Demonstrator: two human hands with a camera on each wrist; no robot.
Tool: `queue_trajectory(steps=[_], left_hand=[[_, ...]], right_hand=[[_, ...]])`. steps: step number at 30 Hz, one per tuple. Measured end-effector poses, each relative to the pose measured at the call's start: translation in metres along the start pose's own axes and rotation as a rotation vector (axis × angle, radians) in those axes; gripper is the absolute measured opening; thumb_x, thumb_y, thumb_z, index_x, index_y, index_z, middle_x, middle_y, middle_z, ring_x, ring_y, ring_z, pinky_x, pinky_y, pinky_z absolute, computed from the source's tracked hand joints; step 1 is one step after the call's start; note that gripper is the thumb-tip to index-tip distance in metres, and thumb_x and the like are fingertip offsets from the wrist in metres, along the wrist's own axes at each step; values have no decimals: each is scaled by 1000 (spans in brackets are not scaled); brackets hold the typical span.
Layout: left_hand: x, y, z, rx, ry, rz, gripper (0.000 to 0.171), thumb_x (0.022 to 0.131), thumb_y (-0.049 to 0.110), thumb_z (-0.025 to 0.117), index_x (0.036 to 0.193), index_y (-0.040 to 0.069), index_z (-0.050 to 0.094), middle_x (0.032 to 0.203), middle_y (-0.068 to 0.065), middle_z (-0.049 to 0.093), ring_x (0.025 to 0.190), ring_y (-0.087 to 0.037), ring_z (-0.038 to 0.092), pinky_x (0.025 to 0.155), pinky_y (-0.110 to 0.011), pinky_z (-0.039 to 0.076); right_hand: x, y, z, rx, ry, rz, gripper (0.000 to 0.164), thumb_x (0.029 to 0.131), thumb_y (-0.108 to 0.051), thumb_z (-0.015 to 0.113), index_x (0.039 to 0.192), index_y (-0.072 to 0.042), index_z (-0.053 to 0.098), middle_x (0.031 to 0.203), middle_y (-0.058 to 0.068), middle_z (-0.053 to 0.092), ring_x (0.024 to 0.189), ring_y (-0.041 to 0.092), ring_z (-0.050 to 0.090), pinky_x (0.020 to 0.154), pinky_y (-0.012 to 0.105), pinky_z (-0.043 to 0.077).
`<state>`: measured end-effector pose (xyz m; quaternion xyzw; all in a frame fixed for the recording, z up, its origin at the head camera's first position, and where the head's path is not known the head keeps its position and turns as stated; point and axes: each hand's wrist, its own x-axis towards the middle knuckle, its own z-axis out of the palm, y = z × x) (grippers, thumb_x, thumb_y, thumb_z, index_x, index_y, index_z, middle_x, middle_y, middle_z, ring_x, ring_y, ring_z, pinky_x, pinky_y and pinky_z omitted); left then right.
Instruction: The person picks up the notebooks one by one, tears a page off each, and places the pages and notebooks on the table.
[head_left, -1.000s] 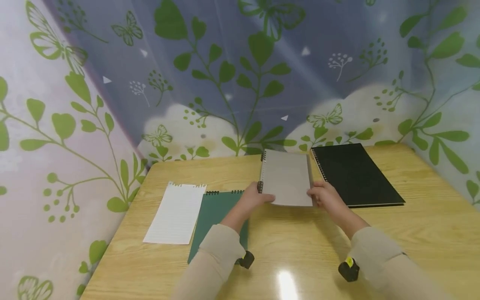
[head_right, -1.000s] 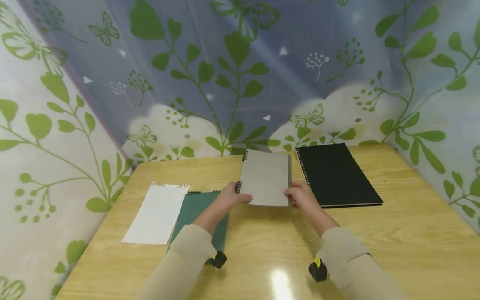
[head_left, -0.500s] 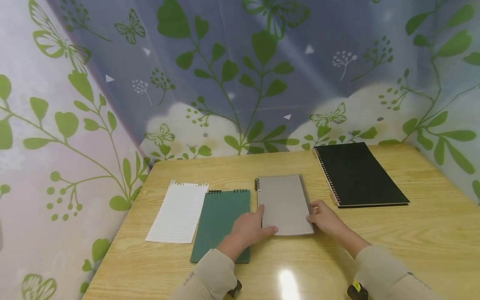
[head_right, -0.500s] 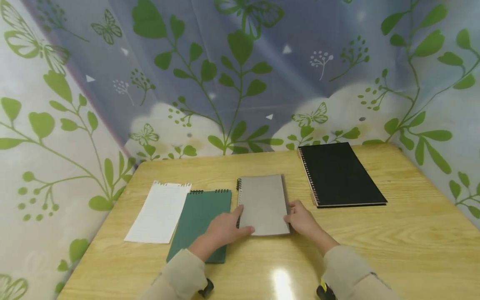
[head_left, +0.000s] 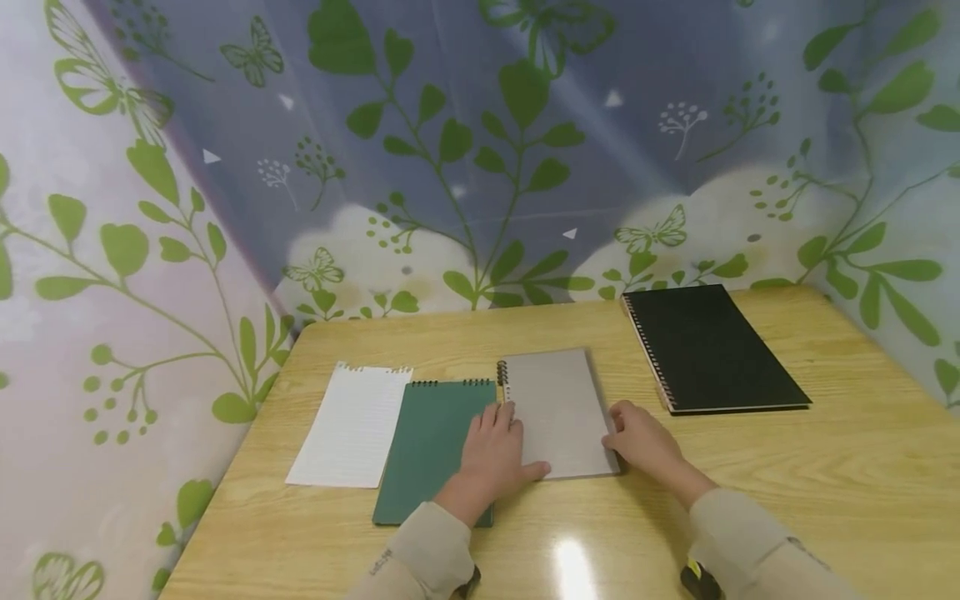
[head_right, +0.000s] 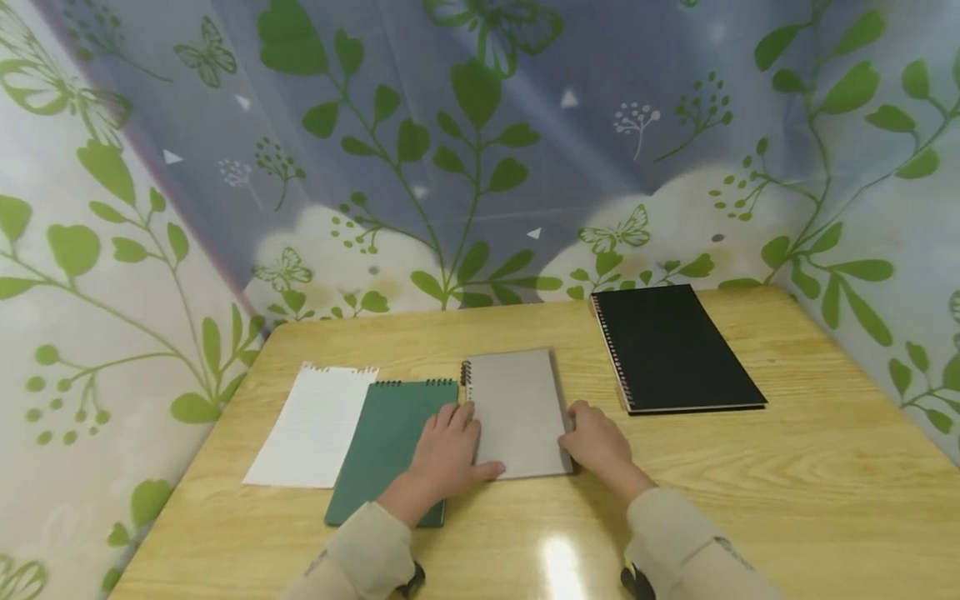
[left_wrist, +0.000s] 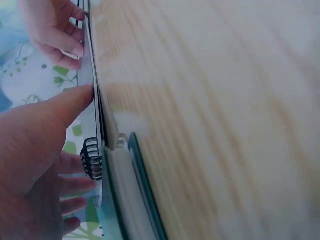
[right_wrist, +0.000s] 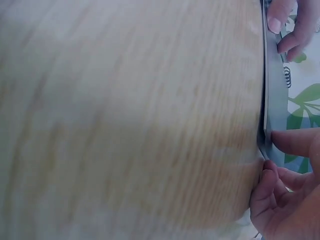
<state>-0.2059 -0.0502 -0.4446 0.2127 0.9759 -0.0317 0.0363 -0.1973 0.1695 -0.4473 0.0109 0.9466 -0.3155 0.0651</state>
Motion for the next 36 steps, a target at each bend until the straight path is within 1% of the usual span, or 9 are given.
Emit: queue_trajectory(steps=[9, 13, 16, 20, 24, 26, 28, 32, 36], left_hand=[[5, -6, -1, -32, -33, 30, 82, 82, 68, 46, 136, 7, 43, 145, -8, 37, 137, -30, 26, 112, -45, 21], [5, -11, -5, -112, 5, 38, 79, 81, 65, 50, 133, 6, 46, 143, -9, 38, 135, -30, 27, 109, -47, 21], [6, -16, -10, -182, 65, 48, 69, 85, 60, 50, 131, 9, 49, 140, -9, 41, 132, -29, 30, 106, -48, 25], [12, -21, -28, -432, 116, 53, 57, 93, 50, 43, 132, 9, 47, 133, -9, 51, 124, -29, 43, 101, -46, 35], [20, -26, -59, -830, 28, 11, 57, 96, 50, 35, 135, 10, 43, 121, -13, 61, 106, -27, 60, 87, -43, 49], [22, -29, -74, -971, -34, -41, 62, 94, 56, 34, 135, 11, 42, 115, -14, 64, 94, -25, 66, 80, -40, 52], [25, -31, -85, -1030, -84, -81, 67, 91, 61, 36, 134, 11, 43, 105, -14, 67, 80, -22, 69, 72, -37, 55], [27, -35, -98, -994, -163, -86, 73, 87, 64, 43, 132, 7, 45, 88, -14, 71, 63, -19, 68, 64, -35, 56], [26, -38, -103, -996, -192, -77, 62, 90, 52, 48, 129, 4, 50, 76, -12, 70, 61, -21, 67, 62, -36, 56]], right_hand=[[2, 1, -1, 29, -4, -10, 47, 84, -14, 60, 122, 10, 44, 101, 20, 60, 83, 25, 57, 67, 37, 48], [4, -1, -2, 83, 10, -35, 47, 82, -11, 60, 120, 12, 45, 96, 18, 58, 82, 24, 55, 67, 34, 46], [3, -5, -6, 203, 28, -46, 45, 82, -9, 57, 121, 11, 46, 92, 14, 54, 82, 22, 52, 66, 29, 44], [0, -21, -19, 439, 31, -78, 41, 93, -13, 45, 129, 7, 42, 104, 17, 52, 89, 20, 51, 70, 27, 45], [-4, -40, -29, 574, -19, -199, 39, 100, -20, 36, 132, 2, 43, 119, 23, 53, 103, 28, 54, 77, 30, 47], [-6, -49, -27, 569, -72, -278, 39, 100, -20, 36, 133, 1, 43, 120, 23, 54, 107, 32, 54, 79, 32, 48], [-9, -56, -22, 501, -123, -355, 39, 100, -19, 36, 133, 0, 43, 122, 22, 55, 111, 33, 54, 83, 35, 49], [-15, -64, -10, 354, -185, -471, 41, 99, -20, 40, 137, -4, 42, 128, 19, 55, 118, 34, 52, 92, 47, 46], [-19, -69, -1, 305, -194, -534, 44, 99, -19, 41, 140, -5, 38, 134, 19, 50, 122, 35, 49, 96, 49, 43]])
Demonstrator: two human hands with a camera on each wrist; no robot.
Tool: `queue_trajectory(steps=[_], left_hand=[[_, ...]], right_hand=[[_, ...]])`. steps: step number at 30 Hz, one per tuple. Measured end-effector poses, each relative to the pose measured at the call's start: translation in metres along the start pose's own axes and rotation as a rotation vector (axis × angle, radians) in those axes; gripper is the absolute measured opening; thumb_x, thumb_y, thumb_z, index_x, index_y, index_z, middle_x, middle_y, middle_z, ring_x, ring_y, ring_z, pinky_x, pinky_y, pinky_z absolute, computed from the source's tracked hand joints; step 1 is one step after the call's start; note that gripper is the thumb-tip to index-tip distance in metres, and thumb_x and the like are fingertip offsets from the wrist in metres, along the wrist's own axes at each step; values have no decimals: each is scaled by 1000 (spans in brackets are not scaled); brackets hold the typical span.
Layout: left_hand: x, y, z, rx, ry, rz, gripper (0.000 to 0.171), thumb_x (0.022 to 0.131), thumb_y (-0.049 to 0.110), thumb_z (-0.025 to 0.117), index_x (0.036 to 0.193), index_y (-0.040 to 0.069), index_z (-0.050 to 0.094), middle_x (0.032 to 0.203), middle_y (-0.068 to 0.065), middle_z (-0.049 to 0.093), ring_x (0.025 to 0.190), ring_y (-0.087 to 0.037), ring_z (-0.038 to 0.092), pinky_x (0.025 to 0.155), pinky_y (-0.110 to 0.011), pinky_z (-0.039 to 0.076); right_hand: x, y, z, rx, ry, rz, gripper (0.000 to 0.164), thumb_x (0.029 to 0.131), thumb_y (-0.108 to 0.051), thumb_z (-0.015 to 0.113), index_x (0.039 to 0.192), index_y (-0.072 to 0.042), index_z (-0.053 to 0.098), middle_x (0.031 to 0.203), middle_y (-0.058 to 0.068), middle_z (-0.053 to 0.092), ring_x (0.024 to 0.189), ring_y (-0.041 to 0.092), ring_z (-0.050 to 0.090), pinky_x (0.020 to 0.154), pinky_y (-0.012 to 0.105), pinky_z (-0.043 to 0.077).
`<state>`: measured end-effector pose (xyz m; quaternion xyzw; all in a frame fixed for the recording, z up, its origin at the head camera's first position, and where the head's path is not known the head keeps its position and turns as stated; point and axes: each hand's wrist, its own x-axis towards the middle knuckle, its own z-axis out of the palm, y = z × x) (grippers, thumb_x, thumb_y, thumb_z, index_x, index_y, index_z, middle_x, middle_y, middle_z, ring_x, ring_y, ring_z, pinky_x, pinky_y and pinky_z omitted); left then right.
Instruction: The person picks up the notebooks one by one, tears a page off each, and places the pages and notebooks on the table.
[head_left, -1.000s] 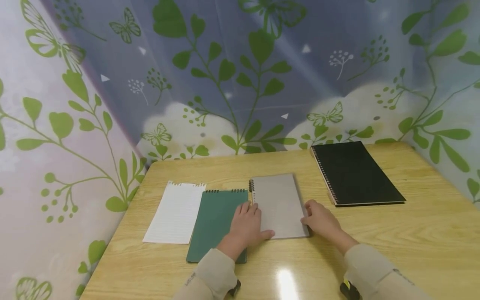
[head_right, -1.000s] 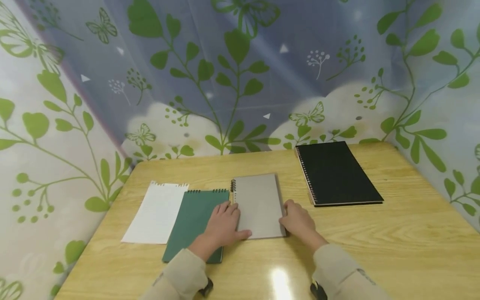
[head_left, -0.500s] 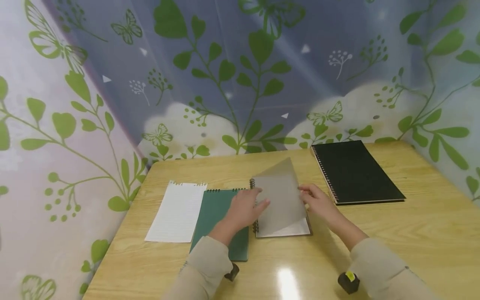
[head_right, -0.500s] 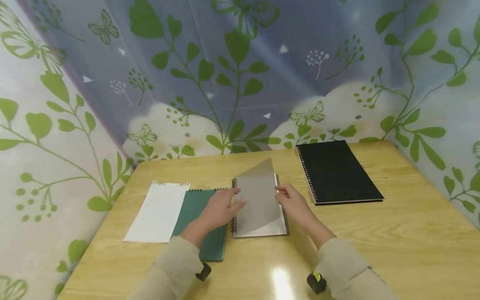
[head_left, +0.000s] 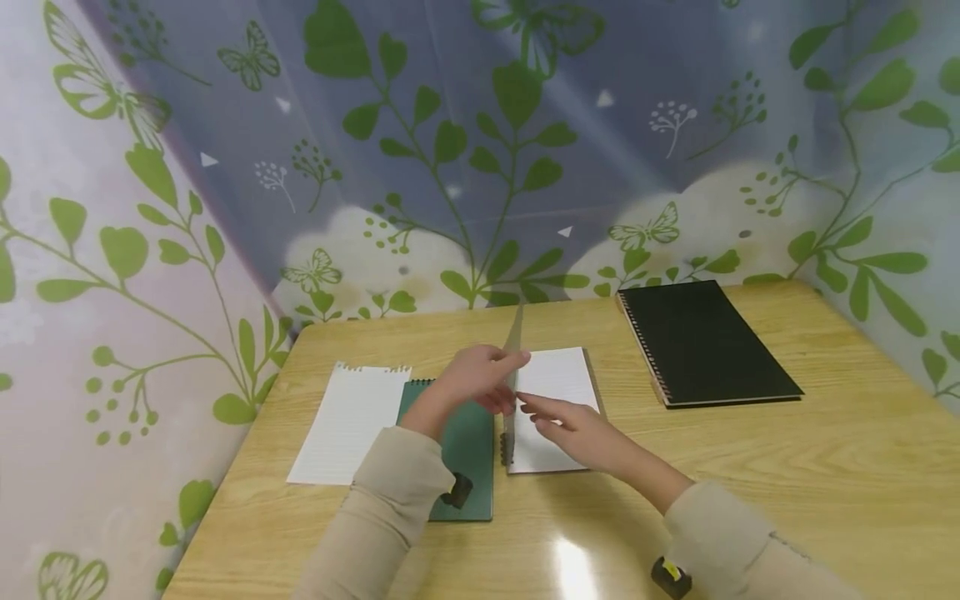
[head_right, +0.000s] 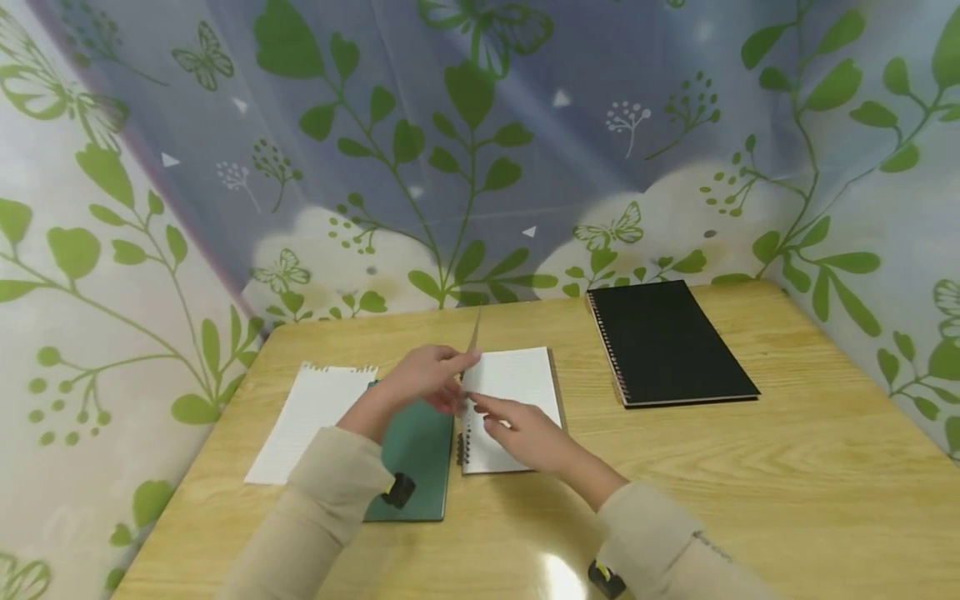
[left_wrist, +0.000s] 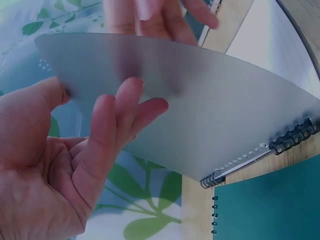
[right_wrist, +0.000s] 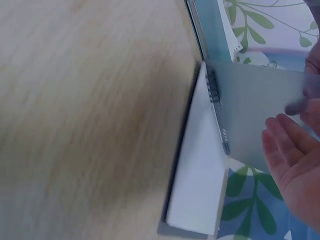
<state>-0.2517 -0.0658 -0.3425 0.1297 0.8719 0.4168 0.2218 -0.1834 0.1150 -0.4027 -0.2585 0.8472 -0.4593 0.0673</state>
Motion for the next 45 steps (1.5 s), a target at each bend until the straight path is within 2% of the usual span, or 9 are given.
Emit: queue_trajectory(steps=[5, 9, 14, 18, 22, 28, 35, 39, 45], left_hand=[[-4, -2, -8, -13, 10, -7, 51, 93, 41, 48, 123, 1, 54, 80, -15, 69, 58, -18, 65, 59, -32, 56], [-9, -6, -19, 48, 48, -8, 44, 94, 37, 47, 119, 2, 58, 89, -17, 68, 60, -17, 66, 59, -31, 56], [-22, -20, -39, 159, 100, -8, 37, 94, 31, 46, 113, 4, 61, 90, -13, 66, 60, -16, 66, 57, -30, 54], [-32, -39, -51, 252, 114, -29, 37, 93, 32, 47, 117, 7, 59, 96, -11, 65, 61, -19, 63, 54, -31, 51], [-36, -65, -57, 318, 141, -106, 47, 91, 39, 54, 124, 5, 54, 108, -12, 63, 65, -18, 63, 56, -30, 49], [-26, -101, -49, 459, 195, -213, 73, 83, 45, 62, 132, -6, 41, 119, -21, 58, 91, -28, 63, 77, -42, 50], [-16, -137, -32, 436, 232, -262, 76, 81, 39, 67, 131, -11, 38, 123, -26, 53, 111, -37, 55, 90, -48, 45], [-16, -143, -27, 462, 240, -291, 78, 81, 39, 68, 133, -9, 36, 128, -26, 49, 115, -38, 51, 94, -49, 43], [-19, -139, -27, 519, 246, -317, 81, 80, 43, 67, 135, -7, 35, 129, -27, 42, 109, -38, 53, 90, -50, 45]], right_hand=[[3, -1, 8, -14, 12, -12, 45, 99, -22, 41, 141, -7, 36, 134, 18, 50, 122, 34, 49, 95, 48, 44], [7, 9, 3, -59, 89, 36, 41, 98, -21, 43, 136, -5, 43, 131, 17, 53, 120, 33, 51, 94, 47, 45], [5, 40, -12, -216, 236, 236, 34, 95, -14, 47, 125, 1, 52, 117, 19, 59, 107, 34, 56, 87, 47, 47], [1, 62, -15, -345, 191, 424, 49, 93, -26, 51, 129, 6, 45, 119, 26, 51, 109, 40, 49, 88, 52, 43], [3, 72, -6, -417, 170, 536, 69, 89, -42, 53, 133, 9, 39, 124, 31, 42, 112, 46, 42, 87, 57, 39], [12, 72, 0, -459, 228, 618, 68, 87, -42, 57, 128, 10, 42, 124, 30, 37, 109, 45, 39, 84, 55, 38], [16, 63, 4, -455, 243, 659, 60, 87, -36, 57, 128, 6, 45, 128, 27, 34, 112, 45, 36, 82, 55, 39], [17, 60, 8, -470, 254, 656, 60, 86, -37, 58, 127, 5, 46, 127, 26, 36, 111, 45, 38, 80, 55, 42], [20, 59, 11, -486, 304, 656, 63, 85, -33, 61, 132, 4, 42, 129, 27, 38, 114, 46, 38, 83, 56, 43]])
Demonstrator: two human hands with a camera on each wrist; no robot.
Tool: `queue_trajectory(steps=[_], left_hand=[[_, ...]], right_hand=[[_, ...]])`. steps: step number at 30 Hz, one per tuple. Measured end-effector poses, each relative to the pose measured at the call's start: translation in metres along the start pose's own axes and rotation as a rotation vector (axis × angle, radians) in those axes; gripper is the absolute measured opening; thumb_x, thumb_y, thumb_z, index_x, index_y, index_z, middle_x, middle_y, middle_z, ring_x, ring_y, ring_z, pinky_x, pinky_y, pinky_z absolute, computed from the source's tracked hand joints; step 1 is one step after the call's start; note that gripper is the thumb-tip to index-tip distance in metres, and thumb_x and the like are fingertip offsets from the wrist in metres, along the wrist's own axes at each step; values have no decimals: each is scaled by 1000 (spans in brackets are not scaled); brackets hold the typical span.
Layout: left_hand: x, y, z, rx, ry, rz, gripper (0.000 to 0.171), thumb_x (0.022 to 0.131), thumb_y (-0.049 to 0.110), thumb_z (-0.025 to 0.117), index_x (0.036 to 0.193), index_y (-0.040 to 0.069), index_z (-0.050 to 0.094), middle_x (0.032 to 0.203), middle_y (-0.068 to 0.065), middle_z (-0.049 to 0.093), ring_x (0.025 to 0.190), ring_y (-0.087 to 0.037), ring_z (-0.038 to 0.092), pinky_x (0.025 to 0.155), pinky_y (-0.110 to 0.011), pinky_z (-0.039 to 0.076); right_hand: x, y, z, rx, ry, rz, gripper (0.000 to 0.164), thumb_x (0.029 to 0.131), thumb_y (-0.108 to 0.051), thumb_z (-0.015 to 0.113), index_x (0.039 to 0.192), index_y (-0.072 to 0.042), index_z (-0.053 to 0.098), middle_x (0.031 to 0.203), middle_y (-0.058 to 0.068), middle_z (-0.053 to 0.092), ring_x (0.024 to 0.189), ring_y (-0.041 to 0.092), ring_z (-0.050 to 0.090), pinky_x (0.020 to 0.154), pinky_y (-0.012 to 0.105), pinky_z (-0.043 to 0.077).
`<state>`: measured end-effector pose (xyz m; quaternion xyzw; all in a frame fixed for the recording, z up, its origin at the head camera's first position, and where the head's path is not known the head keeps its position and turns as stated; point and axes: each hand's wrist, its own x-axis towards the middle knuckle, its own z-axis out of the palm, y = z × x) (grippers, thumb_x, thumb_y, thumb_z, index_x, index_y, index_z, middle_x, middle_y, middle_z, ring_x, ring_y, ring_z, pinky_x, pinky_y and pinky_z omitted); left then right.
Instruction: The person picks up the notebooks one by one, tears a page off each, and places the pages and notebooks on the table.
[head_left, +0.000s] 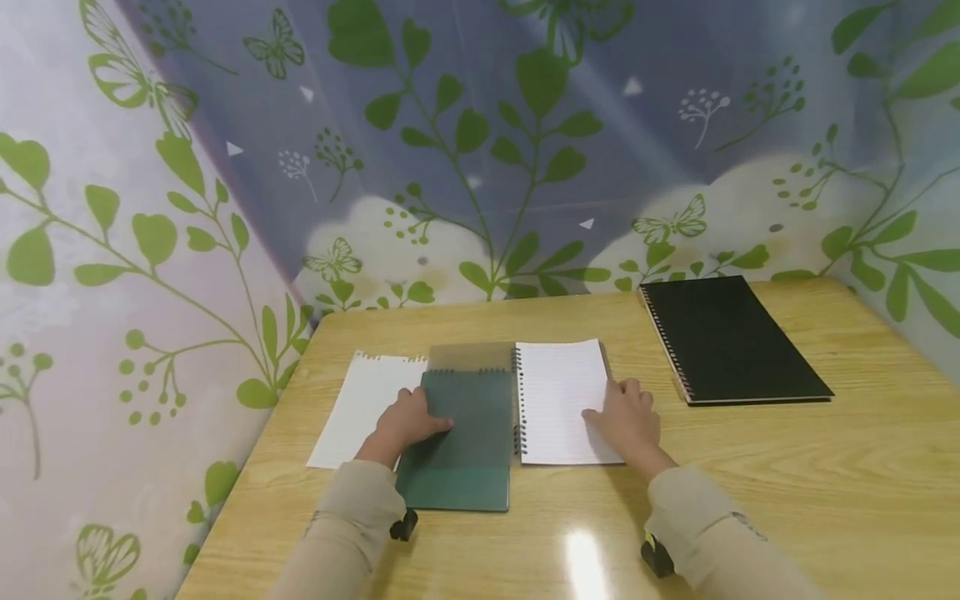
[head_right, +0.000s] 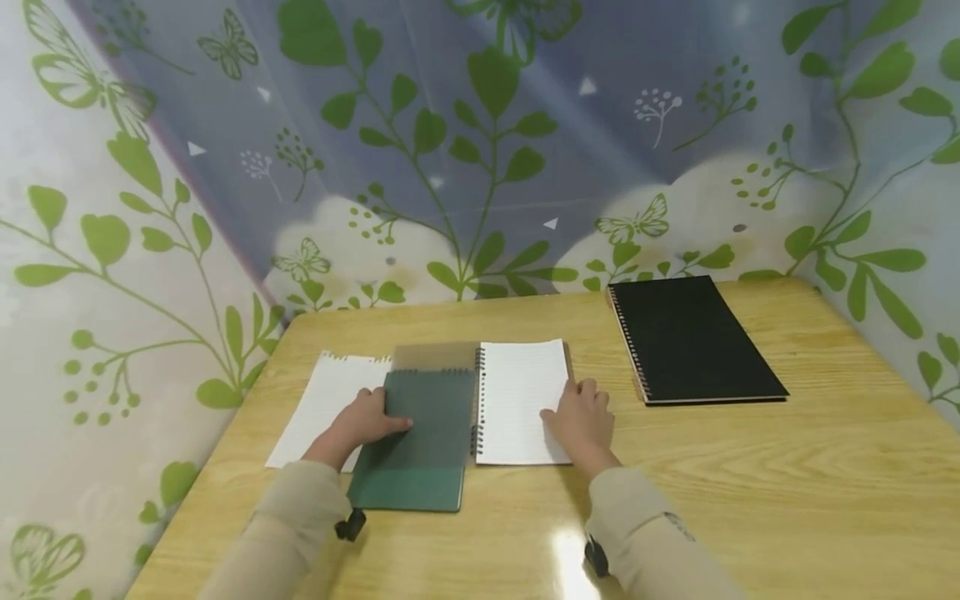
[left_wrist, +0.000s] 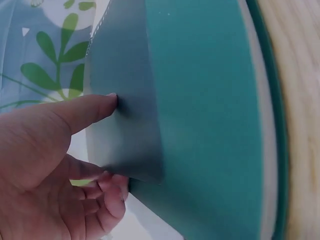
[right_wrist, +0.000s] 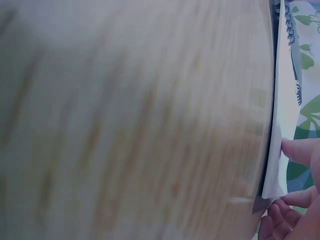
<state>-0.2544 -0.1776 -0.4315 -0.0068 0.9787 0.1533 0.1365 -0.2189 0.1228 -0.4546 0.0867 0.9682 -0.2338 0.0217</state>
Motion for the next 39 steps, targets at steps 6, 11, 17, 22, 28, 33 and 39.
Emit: queue_trajectory(steps=[6, 11, 17, 22, 28, 33, 39], left_hand=[[-2, 17, -3, 122, 35, 9, 78, 79, 46, 66, 131, -6, 41, 123, -25, 41, 103, -36, 51, 83, -49, 46], [0, 45, 1, 161, 103, 170, 74, 83, 45, 60, 137, 0, 37, 137, -23, 33, 123, -38, 36, 92, -50, 42], [16, 74, 13, 135, 14, 416, 62, 94, 43, 45, 146, 13, 27, 153, -16, 18, 142, -35, 11, 113, -49, 18], [32, 82, 20, 154, -13, 406, 57, 96, 38, 43, 146, 15, 26, 154, -13, 15, 143, -34, 8, 115, -47, 16], [37, 85, 21, 157, -67, 362, 58, 94, 38, 48, 146, 21, 29, 153, -11, 21, 141, -33, 17, 112, -50, 22], [36, 90, 20, 157, -104, 333, 58, 94, 40, 48, 146, 25, 27, 153, -9, 21, 141, -32, 17, 110, -51, 24], [36, 91, 16, 137, -124, 276, 58, 94, 41, 47, 146, 28, 25, 154, -4, 18, 143, -29, 14, 111, -52, 23]], right_hand=[[7, 0, -1, 199, 88, 4, 59, 83, -18, 63, 131, 8, 40, 126, 30, 44, 115, 45, 40, 92, 54, 38], [11, 2, -9, 408, 106, 45, 42, 92, -20, 53, 125, 5, 46, 120, 26, 54, 111, 40, 50, 92, 50, 40], [13, 4, -18, 392, 86, 78, 29, 96, -27, 42, 90, -2, 54, 84, 14, 56, 76, 26, 50, 65, 34, 38], [17, 8, -15, 388, -6, 110, 30, 93, -28, 38, 80, -3, 50, 74, 12, 49, 70, 23, 47, 59, 31, 36], [29, 14, -17, 474, -155, 125, 62, 94, -47, 38, 130, 3, 45, 134, 25, 45, 119, 40, 44, 102, 49, 36], [34, 18, -19, 551, -216, 172, 55, 96, -37, 39, 134, 2, 41, 140, 24, 39, 127, 40, 38, 106, 48, 33], [37, 17, -19, 564, -251, 158, 56, 94, -31, 41, 136, 6, 36, 143, 26, 34, 132, 41, 31, 108, 49, 28]])
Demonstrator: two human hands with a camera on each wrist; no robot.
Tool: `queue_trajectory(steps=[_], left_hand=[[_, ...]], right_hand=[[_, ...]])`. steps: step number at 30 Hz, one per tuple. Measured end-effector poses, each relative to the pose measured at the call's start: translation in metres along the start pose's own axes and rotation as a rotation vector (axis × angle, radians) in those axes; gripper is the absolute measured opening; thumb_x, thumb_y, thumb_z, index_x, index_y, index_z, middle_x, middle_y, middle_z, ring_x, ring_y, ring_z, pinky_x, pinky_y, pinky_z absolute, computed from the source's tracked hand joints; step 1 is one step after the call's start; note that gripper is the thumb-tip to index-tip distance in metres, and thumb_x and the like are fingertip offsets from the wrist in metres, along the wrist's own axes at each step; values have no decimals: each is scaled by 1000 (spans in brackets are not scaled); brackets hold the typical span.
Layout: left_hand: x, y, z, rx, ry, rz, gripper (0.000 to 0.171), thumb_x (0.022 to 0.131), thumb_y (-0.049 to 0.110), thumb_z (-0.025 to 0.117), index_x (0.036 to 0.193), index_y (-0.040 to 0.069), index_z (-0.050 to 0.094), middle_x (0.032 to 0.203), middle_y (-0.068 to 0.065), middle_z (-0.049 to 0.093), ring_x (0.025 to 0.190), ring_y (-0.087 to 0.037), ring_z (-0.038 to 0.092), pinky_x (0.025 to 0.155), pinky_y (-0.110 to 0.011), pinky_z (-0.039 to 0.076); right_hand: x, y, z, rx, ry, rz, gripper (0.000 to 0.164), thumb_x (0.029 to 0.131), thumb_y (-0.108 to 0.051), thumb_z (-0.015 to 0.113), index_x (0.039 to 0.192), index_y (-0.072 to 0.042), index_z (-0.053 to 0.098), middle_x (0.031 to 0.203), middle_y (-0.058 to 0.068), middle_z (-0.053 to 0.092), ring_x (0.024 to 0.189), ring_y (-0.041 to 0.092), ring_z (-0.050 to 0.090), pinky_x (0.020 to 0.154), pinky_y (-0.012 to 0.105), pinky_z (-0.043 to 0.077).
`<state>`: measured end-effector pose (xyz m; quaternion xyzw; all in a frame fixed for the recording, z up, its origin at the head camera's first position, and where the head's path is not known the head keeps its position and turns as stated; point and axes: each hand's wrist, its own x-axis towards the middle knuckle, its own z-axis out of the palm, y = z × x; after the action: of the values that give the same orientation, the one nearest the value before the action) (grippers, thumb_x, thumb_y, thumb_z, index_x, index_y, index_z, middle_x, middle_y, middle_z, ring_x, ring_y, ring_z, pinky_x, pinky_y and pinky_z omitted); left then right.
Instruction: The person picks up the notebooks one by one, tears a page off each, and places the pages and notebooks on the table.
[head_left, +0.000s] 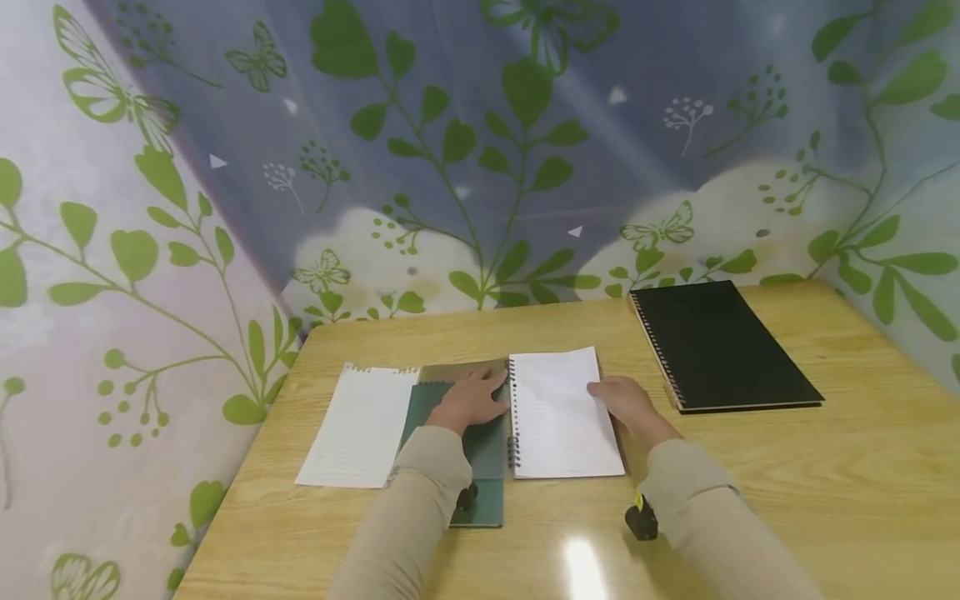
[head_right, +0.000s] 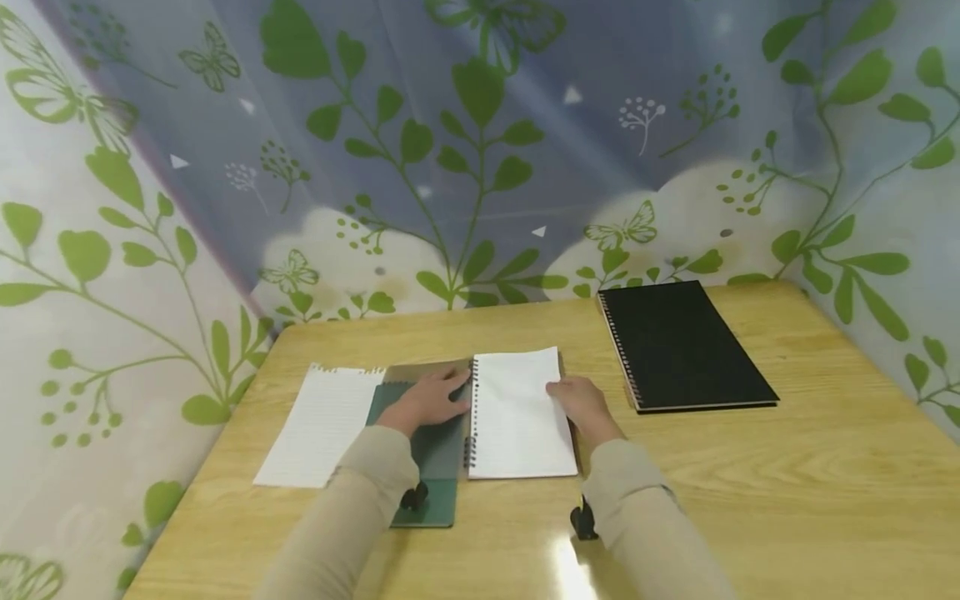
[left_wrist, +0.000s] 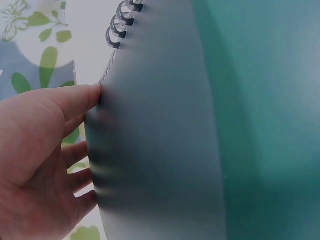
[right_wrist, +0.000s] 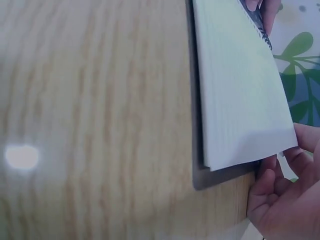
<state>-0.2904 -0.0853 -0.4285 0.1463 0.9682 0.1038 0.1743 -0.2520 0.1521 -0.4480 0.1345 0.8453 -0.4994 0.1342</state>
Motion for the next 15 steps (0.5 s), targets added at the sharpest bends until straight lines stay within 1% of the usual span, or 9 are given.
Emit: queue_trajectory(steps=[2, 4, 6, 7, 9, 10, 12, 14, 15], left_hand=[[-1, 0, -1, -16, -6, -8, 58, 94, 42, 47, 146, 29, 25, 155, -4, 17, 143, -28, 12, 110, -54, 22], [-1, -1, -1, -23, -12, -14, 58, 94, 42, 47, 146, 30, 24, 155, -3, 16, 143, -28, 11, 110, -55, 22], [-1, -1, -1, -28, -15, -22, 59, 93, 42, 47, 146, 31, 24, 155, -2, 16, 143, -27, 11, 110, -55, 22], [-1, -1, -1, -29, -14, -25, 58, 93, 42, 47, 146, 31, 24, 155, -3, 16, 143, -28, 11, 110, -55, 22], [-1, -1, 0, -29, -14, -36, 58, 93, 41, 48, 146, 31, 25, 155, -3, 16, 143, -27, 12, 111, -54, 21], [-1, -1, 0, -30, -16, -43, 58, 93, 41, 48, 146, 31, 25, 155, -2, 16, 143, -27, 12, 111, -54, 21], [0, 0, 0, -35, -17, -50, 58, 93, 41, 48, 146, 32, 25, 155, -2, 16, 143, -27, 11, 111, -53, 21], [0, 1, -1, -34, -17, -49, 58, 93, 41, 48, 146, 32, 25, 155, -3, 15, 143, -28, 11, 111, -53, 21], [0, 1, -1, -31, -15, -47, 58, 93, 42, 48, 146, 32, 25, 155, -3, 15, 143, -28, 11, 111, -53, 21]], right_hand=[[-1, 0, 1, -33, 15, -5, 54, 94, -30, 42, 134, 7, 40, 140, 26, 37, 130, 41, 34, 107, 49, 30], [-2, 1, 3, -69, 35, -23, 50, 93, -28, 43, 129, 7, 47, 133, 26, 45, 122, 40, 43, 103, 49, 35], [-2, 2, 5, -132, 58, -50, 41, 93, -28, 44, 112, 6, 58, 114, 24, 57, 103, 36, 53, 91, 44, 44], [-2, 2, 6, -152, 68, -59, 37, 92, -27, 44, 101, 5, 61, 102, 21, 60, 93, 32, 54, 84, 40, 46], [-2, 3, 8, -193, 78, -86, 32, 91, -25, 44, 77, 1, 57, 78, 13, 55, 74, 24, 50, 67, 32, 44], [-2, 2, 9, -210, 84, -95, 32, 91, -24, 44, 69, -2, 52, 70, 9, 51, 68, 22, 48, 61, 29, 41], [-3, 3, 11, -245, 94, -120, 31, 89, -22, 45, 62, -9, 45, 63, 3, 44, 63, 18, 43, 57, 26, 35], [-4, 3, 13, -312, 109, -161, 32, 88, -20, 44, 58, -10, 41, 60, 2, 41, 60, 17, 41, 55, 26, 34], [-5, 2, 14, -355, 123, -181, 32, 88, -19, 45, 58, -10, 41, 61, 3, 42, 61, 18, 41, 57, 28, 36]])
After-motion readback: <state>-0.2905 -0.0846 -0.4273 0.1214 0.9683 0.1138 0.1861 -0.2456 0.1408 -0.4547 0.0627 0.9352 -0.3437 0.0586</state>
